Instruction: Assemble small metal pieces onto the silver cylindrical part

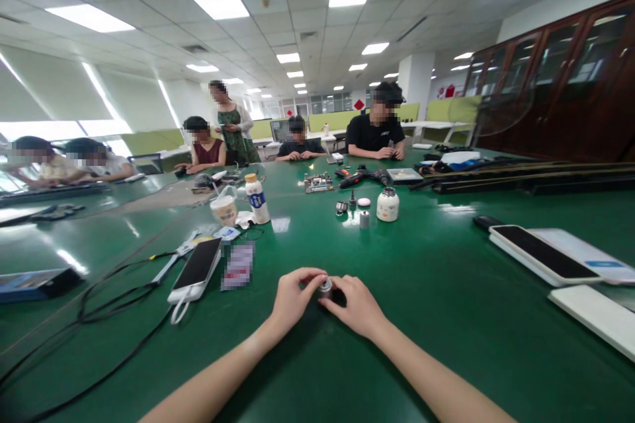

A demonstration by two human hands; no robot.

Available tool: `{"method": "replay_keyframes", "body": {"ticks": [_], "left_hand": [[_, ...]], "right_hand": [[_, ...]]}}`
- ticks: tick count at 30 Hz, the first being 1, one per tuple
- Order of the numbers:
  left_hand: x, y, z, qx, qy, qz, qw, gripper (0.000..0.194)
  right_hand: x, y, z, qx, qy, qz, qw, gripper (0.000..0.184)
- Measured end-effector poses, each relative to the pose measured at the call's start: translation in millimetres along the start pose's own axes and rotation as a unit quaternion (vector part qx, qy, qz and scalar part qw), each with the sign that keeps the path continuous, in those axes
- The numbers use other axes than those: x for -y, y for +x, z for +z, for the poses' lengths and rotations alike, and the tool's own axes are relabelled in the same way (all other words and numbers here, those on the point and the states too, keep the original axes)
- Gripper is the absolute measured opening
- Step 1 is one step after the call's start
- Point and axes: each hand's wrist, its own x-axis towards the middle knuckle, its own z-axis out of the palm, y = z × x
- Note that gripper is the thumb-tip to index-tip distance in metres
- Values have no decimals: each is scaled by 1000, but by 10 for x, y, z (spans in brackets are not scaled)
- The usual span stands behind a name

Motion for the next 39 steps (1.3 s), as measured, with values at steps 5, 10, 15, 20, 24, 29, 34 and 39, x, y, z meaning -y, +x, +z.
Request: {"method": "replay_keyframes", "body": {"ticks": [5,10,15,20,24,29,34,39], "left_hand": [[39,2,0,8,7,21,1000,16],[71,11,27,-11,-24,14,1000,17],[105,26,61,-20,-43,0,999,19],[124,-13,70,-27,-56,12,998,18],[124,-23,114,-35,-60,29,997,16],[140,-4,156,-29,-70,27,997,14],[171,-4,133,-16,-95,23,995,13],[177,-10,147,-25,-110,15,994,13]], "right_hand": [[28,-9,-13,-2,-12,-4,1000,34],[46,-16,1,-7,-47,-14,999,33],[51,-17,19,-16,-60,-25,998,33],[43,-18,19,-18,-80,-37,996,28],[43,-5,19,-19,-89,-41,995,25],[67,9,4,-21,-87,-33,995,25],[108,15,-36,-10,-75,-43,996,22],[106,12,-32,-9,-79,-42,996,23]]}}
